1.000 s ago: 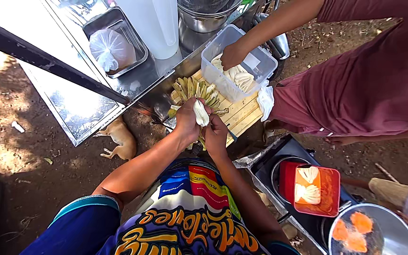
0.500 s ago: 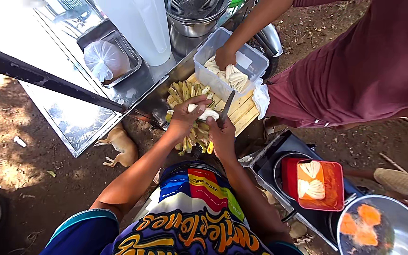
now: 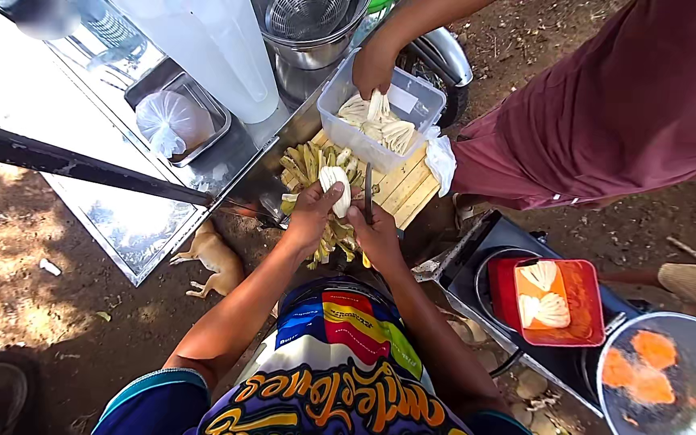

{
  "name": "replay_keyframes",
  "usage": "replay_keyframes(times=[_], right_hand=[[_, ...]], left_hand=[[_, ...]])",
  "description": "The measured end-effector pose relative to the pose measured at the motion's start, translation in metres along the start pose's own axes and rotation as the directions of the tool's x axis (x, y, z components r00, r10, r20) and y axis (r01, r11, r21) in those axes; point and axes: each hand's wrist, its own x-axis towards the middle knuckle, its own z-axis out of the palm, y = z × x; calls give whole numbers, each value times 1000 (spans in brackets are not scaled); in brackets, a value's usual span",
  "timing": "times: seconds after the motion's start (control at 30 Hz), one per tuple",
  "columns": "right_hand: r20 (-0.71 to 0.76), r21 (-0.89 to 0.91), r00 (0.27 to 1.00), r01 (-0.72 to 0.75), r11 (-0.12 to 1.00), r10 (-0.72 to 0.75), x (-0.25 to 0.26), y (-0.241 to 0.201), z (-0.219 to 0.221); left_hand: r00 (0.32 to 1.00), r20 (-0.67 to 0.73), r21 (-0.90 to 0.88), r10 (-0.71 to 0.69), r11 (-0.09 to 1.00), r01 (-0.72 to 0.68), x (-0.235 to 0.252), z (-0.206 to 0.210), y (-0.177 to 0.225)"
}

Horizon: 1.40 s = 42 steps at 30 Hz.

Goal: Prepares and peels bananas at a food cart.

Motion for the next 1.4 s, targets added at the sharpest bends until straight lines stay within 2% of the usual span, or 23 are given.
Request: replay_keyframes(times=[0.07,0.13,0.27,0.4,0.63,0.7,0.8,1.0,1.07,1.13,1.2,1.4], right_hand=[[24,183,999,-48,982,45,-2,5,8],[-4,257,999,-46,965,49,-3,5,14],[-23,211,1000,-3,977,8,-4,5,16],[-44,190,999,33,981,-25,-7,0,20],[-92,120,994,66,991,-55,-7,-3,22],[-106,90,994,50,995,-40,-7,-5,22],[-120,98,992,45,994,-33,-5,-5,18],[-125,133,991,57,989,-40,-3,-4,23],[-128,154,991,59,986,-39,-2,-4,22],[-130,179,991,66,982,-43,-1,-5,20],[-132,204,990,72,976,-45,1,-5,19],[-144,225,987,108,968,-76,6,0,22]], left_hand=[[1000,4,-88,-6,996,6,0,5,-2],[1000,21,-123,23,992,-20,0,6,-3],[989,45,-22,140,990,-139,2,0,3],[982,39,10,186,982,-186,2,0,8],[986,-81,-44,143,988,-147,7,7,6],[992,-54,-87,113,989,-117,10,5,5],[994,84,-196,68,979,-50,13,-3,6],[997,-24,-200,67,977,-70,7,4,8],[995,58,-251,77,966,-61,6,1,7],[963,230,-352,143,934,-54,9,-7,3],[944,274,-409,183,911,-58,13,-10,0],[975,132,-386,179,915,-116,19,-5,-1]])
